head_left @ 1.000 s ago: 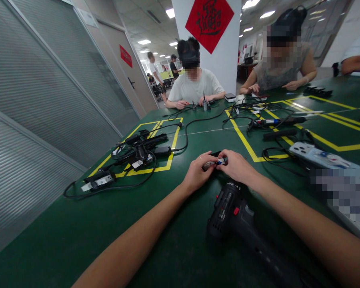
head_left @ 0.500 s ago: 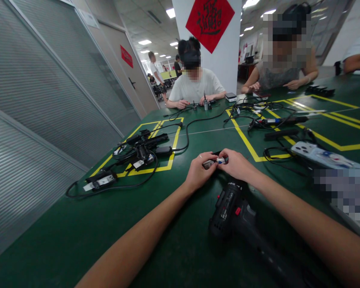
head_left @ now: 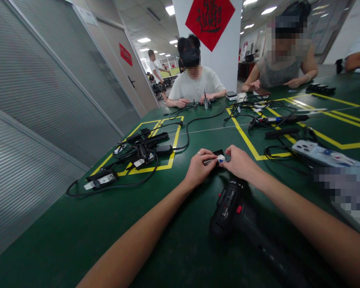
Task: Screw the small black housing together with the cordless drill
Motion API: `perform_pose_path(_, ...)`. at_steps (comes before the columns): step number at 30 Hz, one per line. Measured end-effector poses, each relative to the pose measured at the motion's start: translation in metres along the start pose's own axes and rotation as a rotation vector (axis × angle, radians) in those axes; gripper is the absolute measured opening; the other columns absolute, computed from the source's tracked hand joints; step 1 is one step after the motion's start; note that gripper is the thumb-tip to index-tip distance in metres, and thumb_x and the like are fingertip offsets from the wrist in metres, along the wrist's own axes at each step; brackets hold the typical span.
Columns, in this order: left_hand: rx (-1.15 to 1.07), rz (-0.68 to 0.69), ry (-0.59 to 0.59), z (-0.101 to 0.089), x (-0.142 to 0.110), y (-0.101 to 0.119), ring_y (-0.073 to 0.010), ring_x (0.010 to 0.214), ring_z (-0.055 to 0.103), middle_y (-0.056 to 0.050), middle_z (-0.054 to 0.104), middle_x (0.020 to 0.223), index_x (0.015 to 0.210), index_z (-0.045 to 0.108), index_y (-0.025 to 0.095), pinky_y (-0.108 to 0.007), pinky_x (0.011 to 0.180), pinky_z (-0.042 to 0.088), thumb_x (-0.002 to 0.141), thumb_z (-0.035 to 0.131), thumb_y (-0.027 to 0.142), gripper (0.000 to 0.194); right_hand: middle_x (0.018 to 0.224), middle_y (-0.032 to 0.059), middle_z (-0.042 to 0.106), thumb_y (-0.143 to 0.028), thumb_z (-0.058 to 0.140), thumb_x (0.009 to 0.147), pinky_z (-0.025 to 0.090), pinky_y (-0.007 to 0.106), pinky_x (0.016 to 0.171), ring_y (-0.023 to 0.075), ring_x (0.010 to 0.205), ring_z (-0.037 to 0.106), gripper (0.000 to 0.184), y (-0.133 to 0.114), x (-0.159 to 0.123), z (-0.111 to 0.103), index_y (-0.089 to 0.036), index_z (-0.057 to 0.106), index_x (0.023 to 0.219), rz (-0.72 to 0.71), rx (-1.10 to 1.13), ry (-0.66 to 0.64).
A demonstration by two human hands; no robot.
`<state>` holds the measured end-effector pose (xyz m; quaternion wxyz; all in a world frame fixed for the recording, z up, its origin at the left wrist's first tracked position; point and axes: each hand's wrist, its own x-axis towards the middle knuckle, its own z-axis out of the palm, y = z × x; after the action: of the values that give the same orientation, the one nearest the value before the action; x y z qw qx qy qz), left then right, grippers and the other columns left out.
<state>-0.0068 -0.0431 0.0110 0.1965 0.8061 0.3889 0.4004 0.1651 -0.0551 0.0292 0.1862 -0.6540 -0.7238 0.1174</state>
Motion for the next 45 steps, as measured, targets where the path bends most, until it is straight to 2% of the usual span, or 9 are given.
perform_pose_path(2,0.012,-0.008,-0.014,-0.002,0.002,0.000,-0.0149,0.090,0.057,-0.006,0.060,0.095,0.092,0.070,0.017,-0.030,0.083,0.048,0.083,0.055,0.029,0.021,0.112,0.0064,0.062,-0.036,0.056,0.087,0.051,0.043,0.082,0.0210,0.096,0.061,0.028,-0.001,-0.002,-0.005,-0.018,0.059,0.108,0.039,-0.060,-0.018)
perform_pose_path(5,0.026,-0.010,-0.043,-0.004,0.005,-0.001,-0.0147,0.089,0.057,-0.005,0.059,0.094,0.091,0.070,0.017,-0.031,0.083,0.049,0.083,0.056,0.030,0.021,0.106,0.0051,0.065,-0.037,0.055,0.087,0.051,0.041,0.081,0.0191,0.092,0.063,0.024,-0.006,-0.007,-0.008,-0.018,0.062,0.101,0.031,-0.113,-0.112)
perform_pose_path(10,0.038,-0.024,-0.068,-0.007,0.008,-0.002,-0.0163,0.094,0.056,-0.007,0.058,0.098,0.091,0.071,0.018,-0.033,0.087,0.048,0.082,0.058,0.030,0.021,0.105,0.0045,0.066,-0.036,0.056,0.088,0.052,0.040,0.079,0.0187,0.091,0.063,0.023,-0.017,-0.014,0.000,-0.019,0.062,0.102,0.000,-0.130,-0.210)
perform_pose_path(16,0.010,-0.023,-0.102,-0.009,0.008,-0.005,-0.0195,0.109,0.053,-0.008,0.056,0.115,0.093,0.071,0.020,-0.037,0.097,0.045,0.083,0.056,0.031,0.022,0.105,0.0042,0.066,-0.036,0.054,0.089,0.052,0.039,0.078,0.0183,0.090,0.064,0.023,-0.019,-0.015,0.002,-0.021,0.061,0.104,-0.006,-0.111,-0.210)
perform_pose_path(20,-0.009,-0.019,-0.129,-0.008,0.009,-0.007,-0.0188,0.107,0.055,-0.008,0.058,0.113,0.098,0.070,0.020,-0.037,0.097,0.045,0.084,0.054,0.030,0.023,0.105,0.0044,0.066,-0.037,0.053,0.089,0.052,0.039,0.079,0.0184,0.090,0.064,0.024,-0.019,-0.014,0.003,-0.020,0.062,0.103,0.020,-0.108,-0.189)
perform_pose_path(45,-0.028,-0.044,-0.139,-0.007,0.010,-0.010,-0.0190,0.105,0.056,-0.007,0.059,0.111,0.097,0.071,0.021,-0.037,0.097,0.044,0.083,0.055,0.031,0.023,0.105,0.0047,0.066,-0.038,0.052,0.089,0.051,0.041,0.081,0.0187,0.091,0.063,0.025,-0.021,-0.018,0.005,-0.020,0.061,0.105,0.023,-0.122,-0.131)
